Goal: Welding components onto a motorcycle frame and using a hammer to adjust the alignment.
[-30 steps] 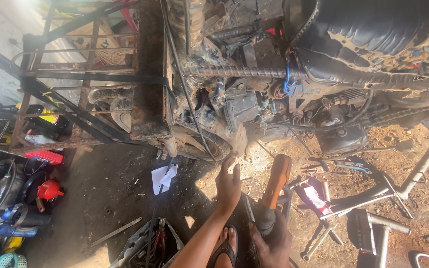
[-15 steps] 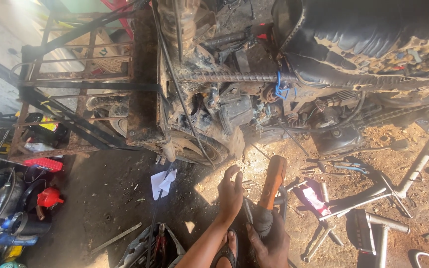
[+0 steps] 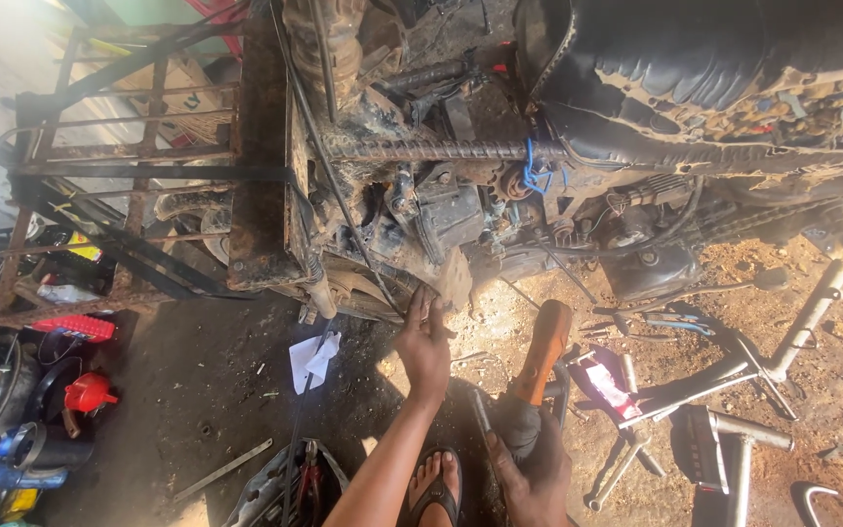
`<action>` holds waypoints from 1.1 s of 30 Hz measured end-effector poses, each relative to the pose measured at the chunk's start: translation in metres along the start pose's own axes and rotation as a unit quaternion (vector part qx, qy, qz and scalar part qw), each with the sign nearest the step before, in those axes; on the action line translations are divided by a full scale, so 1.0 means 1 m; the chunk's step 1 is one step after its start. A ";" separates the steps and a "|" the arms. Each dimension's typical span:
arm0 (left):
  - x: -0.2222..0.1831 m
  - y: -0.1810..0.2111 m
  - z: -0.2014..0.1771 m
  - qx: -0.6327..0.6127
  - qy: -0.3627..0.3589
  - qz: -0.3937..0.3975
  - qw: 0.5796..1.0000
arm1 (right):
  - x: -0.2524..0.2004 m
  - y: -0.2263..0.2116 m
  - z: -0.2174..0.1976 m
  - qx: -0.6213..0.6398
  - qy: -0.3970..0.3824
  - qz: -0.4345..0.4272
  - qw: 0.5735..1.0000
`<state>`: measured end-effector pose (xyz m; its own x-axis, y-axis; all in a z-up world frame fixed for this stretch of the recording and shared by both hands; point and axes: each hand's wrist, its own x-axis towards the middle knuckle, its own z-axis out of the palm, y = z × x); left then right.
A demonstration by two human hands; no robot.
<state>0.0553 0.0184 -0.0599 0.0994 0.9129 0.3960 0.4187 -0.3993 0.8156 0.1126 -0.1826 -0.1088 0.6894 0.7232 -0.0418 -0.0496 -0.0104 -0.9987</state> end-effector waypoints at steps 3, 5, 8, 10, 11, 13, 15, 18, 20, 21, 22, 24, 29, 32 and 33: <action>0.008 0.006 0.009 -0.018 -0.001 -0.006 1.000 | -0.001 0.007 0.001 0.016 0.001 -0.011 1.000; 0.013 0.007 0.013 -0.026 0.001 -0.005 1.000 | -0.003 0.013 0.002 0.020 -0.002 -0.017 1.000; 0.019 -0.002 0.014 0.014 0.007 0.011 1.000 | -0.007 0.011 0.002 0.038 0.002 -0.040 0.998; 0.022 -0.019 0.016 0.116 0.025 0.065 0.991 | -0.009 0.004 -0.001 0.041 -0.007 -0.023 0.999; 0.022 -0.017 0.015 0.115 0.025 0.064 0.991 | -0.009 0.006 -0.002 0.040 -0.006 -0.023 0.999; 0.022 -0.013 0.014 0.131 0.023 0.073 0.988 | -0.009 0.009 -0.004 -0.002 -0.005 -0.016 1.000; 0.021 0.003 0.011 0.118 0.007 0.026 0.993 | -0.008 -0.002 -0.008 0.010 -0.012 -0.023 1.000; 0.019 0.000 0.010 0.106 -0.003 -0.004 0.994 | -0.009 -0.010 -0.013 0.016 -0.016 -0.019 1.000; 0.016 -0.012 0.010 0.105 0.006 0.012 0.994 | -0.009 -0.014 -0.017 0.008 -0.017 -0.010 1.000; 0.015 -0.017 0.010 0.106 0.015 0.042 0.993 | -0.010 -0.016 -0.018 -0.006 -0.013 0.012 1.000; 0.014 -0.023 0.011 0.107 0.024 0.072 0.991 | -0.010 -0.017 -0.018 -0.021 -0.009 0.034 0.999; 0.009 -0.013 0.005 0.097 0.016 0.060 0.993 | -0.008 -0.019 -0.019 -0.024 -0.004 0.020 0.999; -0.009 -0.015 0.002 0.059 -0.037 0.008 0.998 | 0.003 -0.026 -0.031 0.057 -0.023 0.071 0.996; -0.025 -0.013 0.001 0.069 -0.049 0.069 0.994 | 0.020 0.009 -0.042 0.156 -0.031 0.123 0.980; -0.030 -0.010 -0.001 0.108 -0.051 0.007 0.993 | 0.027 0.020 -0.047 0.154 -0.036 0.212 0.964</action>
<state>0.0471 -0.0051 -0.0794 0.1930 0.9159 0.3520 0.5998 -0.3940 0.6964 0.1641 -0.1961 -0.1313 0.5084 0.7457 -0.4307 -0.5356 -0.1178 -0.8362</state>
